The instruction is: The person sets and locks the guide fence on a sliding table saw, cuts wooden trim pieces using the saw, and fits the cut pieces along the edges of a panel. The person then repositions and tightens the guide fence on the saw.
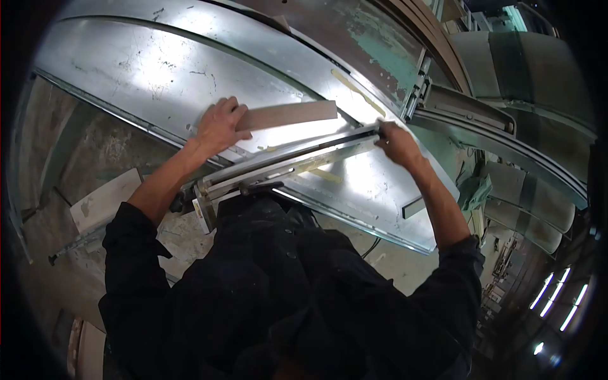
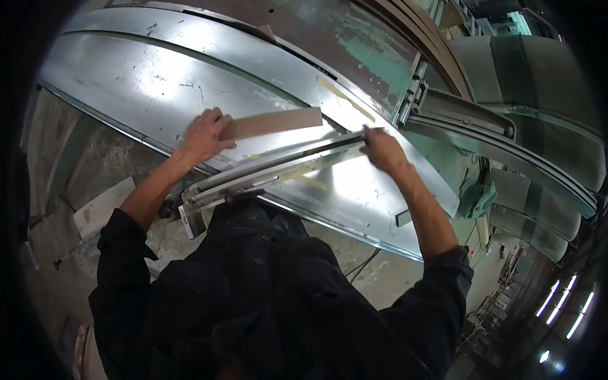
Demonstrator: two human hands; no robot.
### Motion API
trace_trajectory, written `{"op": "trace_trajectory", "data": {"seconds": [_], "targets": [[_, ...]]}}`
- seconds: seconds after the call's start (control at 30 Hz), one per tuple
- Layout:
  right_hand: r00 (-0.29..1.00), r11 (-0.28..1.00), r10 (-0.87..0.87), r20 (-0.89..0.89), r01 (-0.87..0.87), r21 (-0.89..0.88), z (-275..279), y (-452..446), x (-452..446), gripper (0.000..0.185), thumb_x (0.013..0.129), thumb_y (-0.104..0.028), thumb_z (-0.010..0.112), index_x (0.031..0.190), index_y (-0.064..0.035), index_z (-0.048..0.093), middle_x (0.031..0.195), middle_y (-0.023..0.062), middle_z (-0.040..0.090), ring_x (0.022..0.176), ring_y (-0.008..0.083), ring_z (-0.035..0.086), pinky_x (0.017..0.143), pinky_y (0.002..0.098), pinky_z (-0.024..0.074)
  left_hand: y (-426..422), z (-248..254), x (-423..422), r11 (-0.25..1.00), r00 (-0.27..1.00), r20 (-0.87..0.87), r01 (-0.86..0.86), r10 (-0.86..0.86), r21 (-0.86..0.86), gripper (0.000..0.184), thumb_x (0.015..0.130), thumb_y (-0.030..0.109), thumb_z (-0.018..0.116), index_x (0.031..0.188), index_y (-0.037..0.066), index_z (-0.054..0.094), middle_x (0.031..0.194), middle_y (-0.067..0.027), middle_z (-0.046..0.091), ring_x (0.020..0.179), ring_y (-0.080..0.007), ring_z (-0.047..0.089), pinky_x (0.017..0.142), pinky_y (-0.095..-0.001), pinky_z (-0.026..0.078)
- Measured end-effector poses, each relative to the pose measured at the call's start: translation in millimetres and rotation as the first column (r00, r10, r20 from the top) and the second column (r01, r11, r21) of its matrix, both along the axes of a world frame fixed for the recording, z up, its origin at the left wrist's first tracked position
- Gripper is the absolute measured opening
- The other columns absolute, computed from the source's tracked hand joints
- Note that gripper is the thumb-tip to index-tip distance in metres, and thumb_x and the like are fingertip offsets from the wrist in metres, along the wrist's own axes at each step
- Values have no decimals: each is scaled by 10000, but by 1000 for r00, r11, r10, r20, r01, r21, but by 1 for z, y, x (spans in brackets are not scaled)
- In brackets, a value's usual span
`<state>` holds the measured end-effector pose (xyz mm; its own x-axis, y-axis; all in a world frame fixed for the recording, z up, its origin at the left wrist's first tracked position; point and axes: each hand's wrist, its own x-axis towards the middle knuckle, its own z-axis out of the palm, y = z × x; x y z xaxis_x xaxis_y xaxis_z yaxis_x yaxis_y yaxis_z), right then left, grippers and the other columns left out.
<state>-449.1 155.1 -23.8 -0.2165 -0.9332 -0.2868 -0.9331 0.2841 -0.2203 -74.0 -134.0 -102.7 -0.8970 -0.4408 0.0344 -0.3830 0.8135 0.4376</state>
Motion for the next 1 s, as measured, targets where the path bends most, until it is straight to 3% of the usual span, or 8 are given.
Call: {"op": "trace_trajectory", "data": {"seconds": [0.2, 0.27, 0.43, 0.6, 0.67, 0.73, 0.83, 1.0], "targets": [[966, 969, -235, -107, 242, 53, 0, -9, 11, 380, 896, -319, 698, 1012, 37, 641, 771, 240, 693, 723, 418, 687, 708, 455, 582, 31, -2, -27, 992, 996, -6, 87, -87, 88, 591, 692, 345, 861, 1166, 71, 638, 1073, -125, 569, 1027, -338, 581, 903, -456, 519], [340, 443, -885, 319, 827, 347, 21, -24, 24, 409, 892, -342, 701, 993, 50, 648, 694, 215, 676, 640, 406, 672, 680, 471, 586, 42, -2, -33, 989, 995, -2, 103, -103, 102, 599, 694, 348, 860, 1178, 74, 636, 1075, -125, 567, 1030, -338, 579, 907, -456, 518], [982, 991, 103, -161, -116, -69, -1, 6, 9, 491, 813, -151, 771, 1217, 47, 574, 983, 232, 646, 892, 409, 667, 841, 466, 552, 45, -2, -37, 986, 995, 14, 99, -102, 132, 643, 693, 356, 860, 1227, 87, 624, 1075, -122, 559, 1029, -336, 575, 914, -460, 515], [956, 956, -295, 4, 295, 11, -5, -9, 13, 407, 817, -206, 751, 1096, 60, 621, 840, 219, 677, 822, 434, 680, 788, 469, 568, 49, 0, -38, 990, 997, 7, 76, -78, 118, 672, 698, 352, 860, 1267, 98, 607, 1070, -128, 545, 1035, -334, 564, 906, -475, 511], [320, 423, -902, 289, 791, 443, 24, -35, 28, 446, 805, -259, 762, 1066, 82, 642, 835, 256, 687, 810, 422, 699, 786, 477, 587, 52, -1, -40, 988, 997, 29, 66, -71, 137, 658, 707, 356, 850, 1266, 103, 612, 1102, -132, 549, 1075, -336, 559, 933, -479, 501], [325, 425, -905, 276, 737, 526, 31, -27, 24, 517, 825, -267, 774, 1157, 89, 600, 934, 255, 698, 897, 420, 706, 828, 454, 589, 54, 0, -41, 986, 997, 48, 60, -68, 155, 644, 716, 360, 839, 1266, 108, 617, 1134, -136, 552, 1115, -338, 553, 960, -483, 491], [975, 993, 116, -191, -113, 26, 0, 11, 3, 628, 858, -228, 763, 1323, 75, 469, 1127, 268, 666, 982, 404, 687, 857, 438, 574, 53, 3, -40, 986, 996, 63, 55, -65, 155, 647, 728, 352, 834, 1282, 108, 608, 1137, -142, 547, 1121, -340, 546, 962, -485, 490], [984, 987, -121, -129, 133, 89, -7, 2, 4, 506, 853, -239, 727, 1266, 25, 601, 932, 236, 709, 843, 409, 708, 792, 455, 582, 53, 4, -39, 978, 993, 52, 96, -107, 184, 664, 758, 332, 818, 1328, 82, 585, 1147, -164, 534, 1130, -355, 531, 977, -481, 484]]}}
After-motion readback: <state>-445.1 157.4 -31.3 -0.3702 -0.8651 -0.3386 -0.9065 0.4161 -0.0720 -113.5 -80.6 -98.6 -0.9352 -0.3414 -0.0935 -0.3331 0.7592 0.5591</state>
